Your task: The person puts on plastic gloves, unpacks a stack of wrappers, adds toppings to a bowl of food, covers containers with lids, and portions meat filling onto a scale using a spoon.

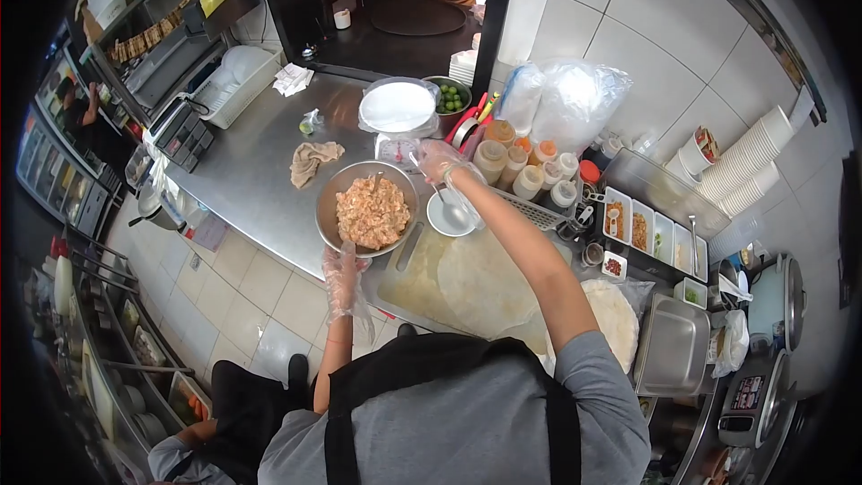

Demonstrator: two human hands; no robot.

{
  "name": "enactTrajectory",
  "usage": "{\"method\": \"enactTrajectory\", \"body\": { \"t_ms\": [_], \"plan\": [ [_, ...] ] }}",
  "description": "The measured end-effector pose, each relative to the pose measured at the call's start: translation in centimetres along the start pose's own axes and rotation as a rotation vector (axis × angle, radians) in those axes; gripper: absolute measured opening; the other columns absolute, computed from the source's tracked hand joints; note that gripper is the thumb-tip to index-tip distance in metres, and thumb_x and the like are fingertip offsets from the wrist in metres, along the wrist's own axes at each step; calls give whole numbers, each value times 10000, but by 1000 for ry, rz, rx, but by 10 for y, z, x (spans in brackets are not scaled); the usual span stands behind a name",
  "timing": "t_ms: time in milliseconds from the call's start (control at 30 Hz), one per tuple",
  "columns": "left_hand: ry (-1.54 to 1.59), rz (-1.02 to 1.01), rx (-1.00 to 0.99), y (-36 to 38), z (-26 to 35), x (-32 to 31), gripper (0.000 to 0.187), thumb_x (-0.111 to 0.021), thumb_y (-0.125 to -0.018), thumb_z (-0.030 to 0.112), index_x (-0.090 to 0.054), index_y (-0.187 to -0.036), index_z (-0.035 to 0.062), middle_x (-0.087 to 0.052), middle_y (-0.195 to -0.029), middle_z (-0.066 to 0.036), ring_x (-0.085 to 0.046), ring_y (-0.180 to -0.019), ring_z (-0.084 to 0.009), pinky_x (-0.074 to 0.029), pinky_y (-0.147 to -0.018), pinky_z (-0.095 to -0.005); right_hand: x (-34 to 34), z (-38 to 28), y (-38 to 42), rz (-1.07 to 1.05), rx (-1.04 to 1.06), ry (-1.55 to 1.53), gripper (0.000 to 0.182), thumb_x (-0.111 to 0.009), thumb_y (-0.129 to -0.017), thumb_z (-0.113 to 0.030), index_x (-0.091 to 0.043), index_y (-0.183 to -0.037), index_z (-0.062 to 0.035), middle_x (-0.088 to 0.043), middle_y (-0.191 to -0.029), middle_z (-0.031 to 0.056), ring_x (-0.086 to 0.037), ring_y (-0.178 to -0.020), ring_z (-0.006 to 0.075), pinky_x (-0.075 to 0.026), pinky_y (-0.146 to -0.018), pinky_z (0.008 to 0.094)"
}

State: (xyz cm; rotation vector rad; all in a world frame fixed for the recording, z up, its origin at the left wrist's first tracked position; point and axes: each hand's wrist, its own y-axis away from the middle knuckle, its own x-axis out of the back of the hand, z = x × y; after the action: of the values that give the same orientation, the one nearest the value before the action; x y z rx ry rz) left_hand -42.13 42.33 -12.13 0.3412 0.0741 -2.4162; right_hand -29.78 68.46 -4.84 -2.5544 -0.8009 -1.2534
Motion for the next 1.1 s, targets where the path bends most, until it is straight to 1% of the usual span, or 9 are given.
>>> {"method": "enactTrajectory", "body": {
  "t_ms": [67, 100, 267, 333, 367, 433, 600, 900, 1100],
  "plan": [
    [32, 14, 24, 3, -3, -1, 357, -557, -877, 197, -461, -1172, 19, -585, -944, -51, -555, -637, -66, -501, -549, -194, -1, 2, -3, 334, 368, 211, 150, -496, -816, -86, -589, -933, -95, -635, -800, 136, -636, -745, 267, -507, -646, 369],
    [37, 24, 37, 1, -7, -1, 350, -551, -879, 178, -453, -1175, 20, -587, -935, -57, -560, -621, -71, -505, -542, -197, 23, -38, 31, 419, 331, 25, 152, -495, -849, -146, -614, -929, -94, -617, -798, 128, -593, -827, 298, -462, -777, 422],
    [69, 13, 32, -3, -4, 2, 350, -546, -876, 141, -437, -1189, 27, -591, -935, -70, -571, -613, -81, -520, -543, -211, 8, -98, 57, 302, 975, 760, 203, -489, -841, -178, -641, -873, -47, -603, -747, 98, -572, -757, 253, -471, -769, 412],
    [73, 4, 34, -5, -13, 7, 354, -544, -874, 127, -432, -1195, 28, -590, -945, -75, -574, -618, -86, -526, -547, -220, -47, -94, 48, 253, 690, 637, 216, -522, -809, -191, -652, -887, -37, -610, -764, 106, -585, -768, 247, -483, -753, 404],
    [87, -15, 23, -5, -16, 8, 367, -534, -874, 107, -409, -1210, 29, -581, -981, -84, -587, -644, -103, -535, -553, -230, -94, -77, 33, 269, 345, 269, 240, -547, -785, -206, -659, -914, -38, -620, -795, 121, -602, -795, 251, -492, -739, 404],
    [115, -22, 24, -2, -13, 6, 386, -522, -876, 96, -379, -1230, 34, -571, -1007, -98, -602, -676, -124, -545, -568, -241, -102, -86, 35, 170, 155, 148, 229, -571, -751, -192, -667, -882, -30, -635, -822, 136, -618, -818, 255, -497, -734, 409],
    [180, -34, 34, 0, -15, 2, 517, -494, -883, 70, -218, -1320, 54, -524, -1102, -160, -630, -793, -209, -565, -631, -288, -90, -89, 17, -301, 751, 973, 186, -544, -741, -143, -672, -745, -8, -655, -817, 165, -636, -792, 276, -502, -696, 424],
    [293, -25, 125, 10, -15, -10, 797, -555, -861, 74, 61, -1368, 90, -506, -1095, -190, -607, -838, -256, -541, -766, -381, 28, -132, 69, -125, 796, 890, 168, -540, -734, -140, -680, -750, -49, -655, -757, 155, -649, -715, 277, -520, -605, 384],
    [324, -43, 138, 11, -28, -10, 881, -538, -865, 56, 189, -1360, 108, -454, -1167, -212, -597, -902, -283, -527, -804, -398, -35, -50, 78, 38, 544, 502, 190, -451, -781, -147, -595, -840, -38, -625, -763, 180, -626, -712, 315, -500, -622, 414]
  ]
}}
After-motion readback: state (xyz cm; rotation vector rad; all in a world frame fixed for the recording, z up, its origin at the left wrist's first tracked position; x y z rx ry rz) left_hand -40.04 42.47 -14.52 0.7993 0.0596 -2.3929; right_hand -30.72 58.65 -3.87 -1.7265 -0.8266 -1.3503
